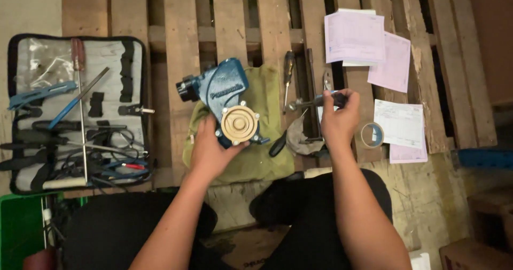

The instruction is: Disassembling a water pump using a wrench and other hand tools on a wooden pallet workbench.

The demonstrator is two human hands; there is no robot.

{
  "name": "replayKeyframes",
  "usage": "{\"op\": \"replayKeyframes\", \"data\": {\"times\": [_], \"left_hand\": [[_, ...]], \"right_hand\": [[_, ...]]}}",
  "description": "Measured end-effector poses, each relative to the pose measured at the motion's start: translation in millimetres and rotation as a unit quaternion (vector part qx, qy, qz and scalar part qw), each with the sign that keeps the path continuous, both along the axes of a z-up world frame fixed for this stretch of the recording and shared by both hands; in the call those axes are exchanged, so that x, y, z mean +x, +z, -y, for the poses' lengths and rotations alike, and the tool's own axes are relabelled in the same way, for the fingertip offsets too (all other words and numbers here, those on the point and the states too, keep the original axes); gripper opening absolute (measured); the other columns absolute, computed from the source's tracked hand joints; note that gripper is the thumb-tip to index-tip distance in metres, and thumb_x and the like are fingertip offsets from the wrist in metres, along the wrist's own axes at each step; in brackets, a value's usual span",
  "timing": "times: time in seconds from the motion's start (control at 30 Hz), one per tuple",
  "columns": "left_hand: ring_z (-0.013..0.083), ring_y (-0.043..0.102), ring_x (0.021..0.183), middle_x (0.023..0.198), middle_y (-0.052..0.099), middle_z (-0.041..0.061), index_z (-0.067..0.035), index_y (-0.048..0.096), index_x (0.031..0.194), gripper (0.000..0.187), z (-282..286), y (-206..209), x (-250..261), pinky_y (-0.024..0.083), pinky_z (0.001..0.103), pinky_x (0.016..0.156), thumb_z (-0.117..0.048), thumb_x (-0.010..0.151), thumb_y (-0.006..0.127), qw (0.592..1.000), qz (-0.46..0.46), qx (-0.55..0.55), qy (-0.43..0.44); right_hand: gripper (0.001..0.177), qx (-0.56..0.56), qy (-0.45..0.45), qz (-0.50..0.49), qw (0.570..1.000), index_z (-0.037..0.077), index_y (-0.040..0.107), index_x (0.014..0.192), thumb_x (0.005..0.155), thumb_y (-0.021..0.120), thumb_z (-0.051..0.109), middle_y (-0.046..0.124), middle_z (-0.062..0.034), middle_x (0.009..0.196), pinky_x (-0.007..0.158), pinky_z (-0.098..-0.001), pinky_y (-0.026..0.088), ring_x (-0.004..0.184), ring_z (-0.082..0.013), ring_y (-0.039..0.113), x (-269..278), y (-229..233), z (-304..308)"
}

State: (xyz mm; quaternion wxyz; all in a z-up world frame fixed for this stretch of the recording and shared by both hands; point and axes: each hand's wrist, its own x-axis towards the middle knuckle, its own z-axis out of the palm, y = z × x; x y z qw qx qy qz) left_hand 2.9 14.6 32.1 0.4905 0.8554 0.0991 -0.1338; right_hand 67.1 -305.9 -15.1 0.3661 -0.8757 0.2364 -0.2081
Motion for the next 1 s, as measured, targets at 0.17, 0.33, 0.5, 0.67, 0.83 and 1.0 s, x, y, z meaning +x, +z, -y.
{"op": "replayKeyframes", "data": {"times": [0.17, 0.33, 0.5, 0.67, 0.83, 1.0], "left_hand": [[0.0518, 0.052, 0.130, 0.135, 0.052, 0.025, -0.003, 0.043, 0.145, 0.099, 4.4, 7.7, -0.6, 0.046, 0.060, 0.106, -0.032, 0.065, 0.095, 1.000, -0.003, 0.002, 0.005], [0.0505, 0.053, 0.129, 0.134, 0.052, 0.023, -0.005, 0.044, 0.143, 0.100, 3.2, 2.9, 0.1, 0.048, 0.060, 0.104, -0.037, 0.064, 0.095, 1.000, -0.018, 0.009, 0.013], [0.0500, 0.052, 0.131, 0.137, 0.051, 0.022, -0.007, 0.041, 0.146, 0.102, 6.5, 7.6, -0.8, 0.047, 0.060, 0.105, -0.037, 0.065, 0.094, 0.999, -0.037, -0.005, 0.020], [0.0489, 0.051, 0.133, 0.139, 0.050, 0.021, -0.008, 0.040, 0.147, 0.102, 5.4, 7.3, 0.1, 0.047, 0.060, 0.106, -0.039, 0.065, 0.093, 0.999, -0.045, -0.004, 0.017], [0.0492, 0.051, 0.132, 0.139, 0.050, 0.021, -0.008, 0.040, 0.148, 0.103, 6.6, 9.8, -1.8, 0.047, 0.059, 0.107, -0.039, 0.066, 0.093, 0.999, -0.033, -0.004, 0.018], [0.0486, 0.051, 0.133, 0.138, 0.051, 0.021, -0.008, 0.040, 0.148, 0.102, 5.1, 6.2, -2.4, 0.046, 0.059, 0.108, -0.037, 0.066, 0.093, 1.000, -0.024, -0.004, 0.013]], "right_hand": [[0.030, 0.129, 0.026, 0.086, 0.988, 0.008, 0.051, 0.110, 0.100, 0.078, 0.017, 0.069, -0.0121, 0.096, 0.067, -0.0328, 0.059, 0.071, -0.0220, 0.071, -0.1, 11.1, -10.2], [0.025, 0.266, 0.085, 0.111, 0.954, 0.006, 0.047, 0.102, 0.101, 0.072, 0.009, 0.067, -0.0100, 0.099, 0.065, -0.0353, 0.066, 0.066, -0.0210, 0.074, -3.9, 25.6, -40.1], [0.033, 0.185, 0.138, 0.056, 0.972, 0.006, 0.045, 0.095, 0.094, 0.078, 0.003, 0.066, -0.0126, 0.103, 0.064, -0.0307, 0.057, 0.082, -0.0212, 0.073, 6.1, -8.8, -35.3], [0.031, 0.104, 0.144, -0.007, 0.984, 0.009, 0.049, 0.095, 0.093, 0.080, 0.011, 0.071, -0.0095, 0.105, 0.074, -0.0347, 0.053, 0.090, -0.0233, 0.072, 1.8, -13.0, -43.5], [0.031, 0.024, 0.118, -0.066, 0.991, 0.010, 0.054, 0.093, 0.090, 0.082, 0.022, 0.075, -0.0099, 0.102, 0.082, -0.0447, 0.053, 0.098, -0.0332, 0.071, -0.7, -36.3, -35.7], [0.032, -0.023, 0.129, -0.207, 0.970, 0.010, 0.062, 0.097, 0.086, 0.083, 0.032, 0.073, -0.0156, 0.096, 0.079, -0.0483, 0.057, 0.095, -0.0387, 0.072, -6.1, -52.3, -29.9]]}}
